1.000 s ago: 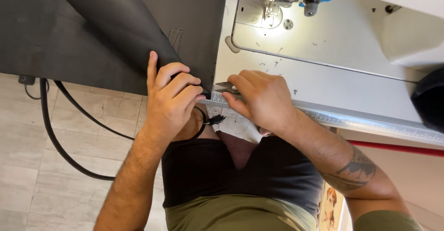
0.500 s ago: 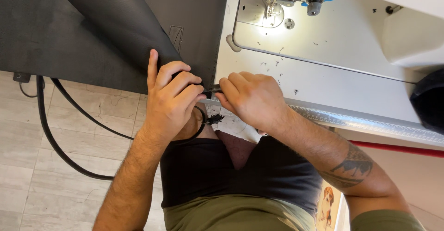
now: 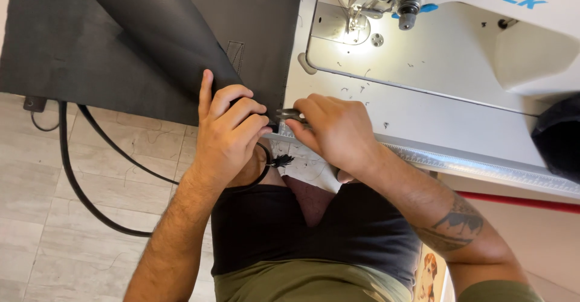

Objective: Trimming excess threads from a leather piece using thread snips at a sewing station

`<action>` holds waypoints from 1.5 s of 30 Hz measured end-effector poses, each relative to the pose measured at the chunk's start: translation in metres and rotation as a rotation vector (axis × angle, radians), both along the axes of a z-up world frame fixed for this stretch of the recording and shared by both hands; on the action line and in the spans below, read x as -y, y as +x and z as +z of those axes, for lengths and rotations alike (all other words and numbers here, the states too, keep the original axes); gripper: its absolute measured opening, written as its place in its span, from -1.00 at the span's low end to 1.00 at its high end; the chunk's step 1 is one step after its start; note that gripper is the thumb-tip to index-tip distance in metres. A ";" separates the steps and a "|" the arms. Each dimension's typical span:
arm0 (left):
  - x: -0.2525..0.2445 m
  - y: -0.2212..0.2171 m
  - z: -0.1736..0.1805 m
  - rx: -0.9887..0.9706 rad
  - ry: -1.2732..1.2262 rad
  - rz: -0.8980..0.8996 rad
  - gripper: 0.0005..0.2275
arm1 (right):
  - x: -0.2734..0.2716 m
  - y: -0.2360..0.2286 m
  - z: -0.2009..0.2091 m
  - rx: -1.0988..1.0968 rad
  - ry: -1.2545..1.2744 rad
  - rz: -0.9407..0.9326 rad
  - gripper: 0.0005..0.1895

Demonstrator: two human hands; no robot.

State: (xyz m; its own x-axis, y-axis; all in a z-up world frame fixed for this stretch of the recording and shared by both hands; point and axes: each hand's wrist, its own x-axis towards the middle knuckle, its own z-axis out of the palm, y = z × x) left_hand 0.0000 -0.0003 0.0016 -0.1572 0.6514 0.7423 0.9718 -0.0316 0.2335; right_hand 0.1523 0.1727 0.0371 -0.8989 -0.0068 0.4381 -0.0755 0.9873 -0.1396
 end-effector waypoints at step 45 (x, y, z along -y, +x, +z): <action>0.004 -0.002 0.012 -0.082 -0.129 0.063 -0.83 | 0.010 0.000 0.013 0.275 -0.501 -0.080 -0.67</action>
